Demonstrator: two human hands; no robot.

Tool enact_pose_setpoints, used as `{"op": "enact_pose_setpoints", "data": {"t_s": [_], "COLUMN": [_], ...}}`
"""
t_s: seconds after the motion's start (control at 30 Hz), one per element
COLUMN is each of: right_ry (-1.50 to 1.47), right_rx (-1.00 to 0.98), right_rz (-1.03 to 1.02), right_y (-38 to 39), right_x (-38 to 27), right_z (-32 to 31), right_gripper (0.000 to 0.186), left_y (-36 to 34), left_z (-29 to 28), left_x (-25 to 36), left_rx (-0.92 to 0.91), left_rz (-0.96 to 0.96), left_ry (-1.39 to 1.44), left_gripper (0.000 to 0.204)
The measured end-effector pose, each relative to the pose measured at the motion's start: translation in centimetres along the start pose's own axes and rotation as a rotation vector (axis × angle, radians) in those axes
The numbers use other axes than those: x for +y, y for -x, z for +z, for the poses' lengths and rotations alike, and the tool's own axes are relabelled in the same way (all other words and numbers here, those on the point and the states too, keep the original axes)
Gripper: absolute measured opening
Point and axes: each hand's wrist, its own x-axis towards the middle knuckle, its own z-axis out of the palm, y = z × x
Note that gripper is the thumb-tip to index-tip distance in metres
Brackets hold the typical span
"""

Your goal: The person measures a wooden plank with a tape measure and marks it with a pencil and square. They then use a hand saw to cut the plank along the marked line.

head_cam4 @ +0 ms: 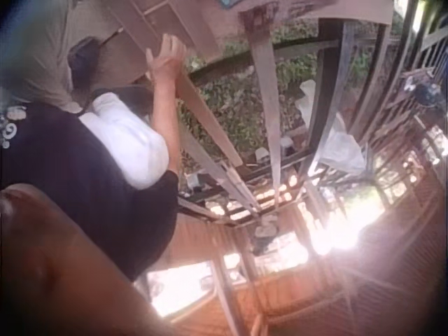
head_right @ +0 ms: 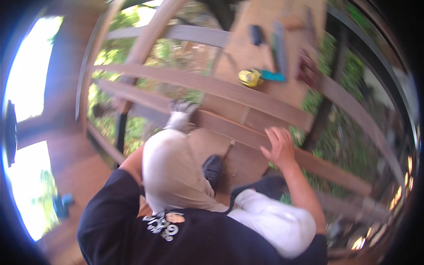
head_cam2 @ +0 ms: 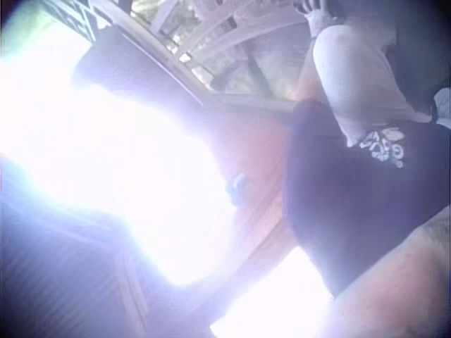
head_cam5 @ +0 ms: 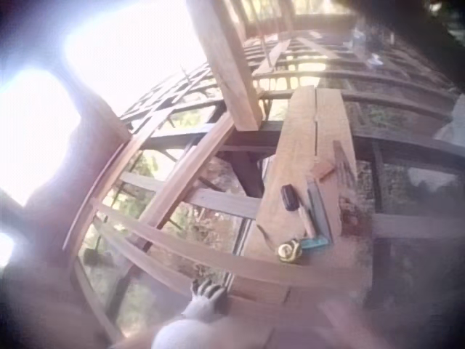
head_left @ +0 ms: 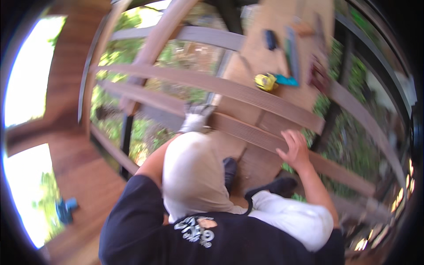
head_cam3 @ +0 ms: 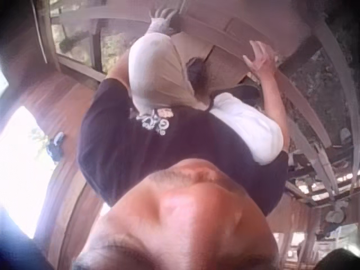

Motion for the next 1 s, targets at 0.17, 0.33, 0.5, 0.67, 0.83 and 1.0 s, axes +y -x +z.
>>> {"op": "enact_pose_setpoints", "data": {"t_s": [0.17,0.33,0.5,0.67,0.83,1.0], "right_ry": [0.172,0.497,0.472,0.394,0.219,0.276], "right_rx": [-0.154,-0.305,-0.39,-0.275,-0.142,-0.257], "right_rz": [0.413,0.697,0.648,0.488,0.242,0.48], "right_y": [10.2,18.7,16.8,14.8,8.6,13.2], "right_x": [10.8,15.9,13.9,11.4,4.1,9.0], "right_z": [-5.2,-5.5,-6.2,-1.3,0.2,-3.4], "right_gripper": [0.074,0.085,0.072,0.067,0.08,0.105], "left_y": [0.5,0.4,2.5,-0.2,3.3,2.1], "left_z": [1.5,2.4,1.0,-2.9,-1.9,-0.2], "left_x": [-1.7,-1.7,-3.0,-6.3,-6.9,-4.8], "left_rx": [-0.043,-0.032,-0.055,-0.233,-0.017,0.262], "left_rz": [-0.099,-0.054,-0.072,-0.461,-0.987,-1.445], "left_ry": [-0.016,0.015,0.054,-0.226,0.023,0.532], "left_gripper": [0.095,0.094,0.083,0.085,0.093,0.105]}}
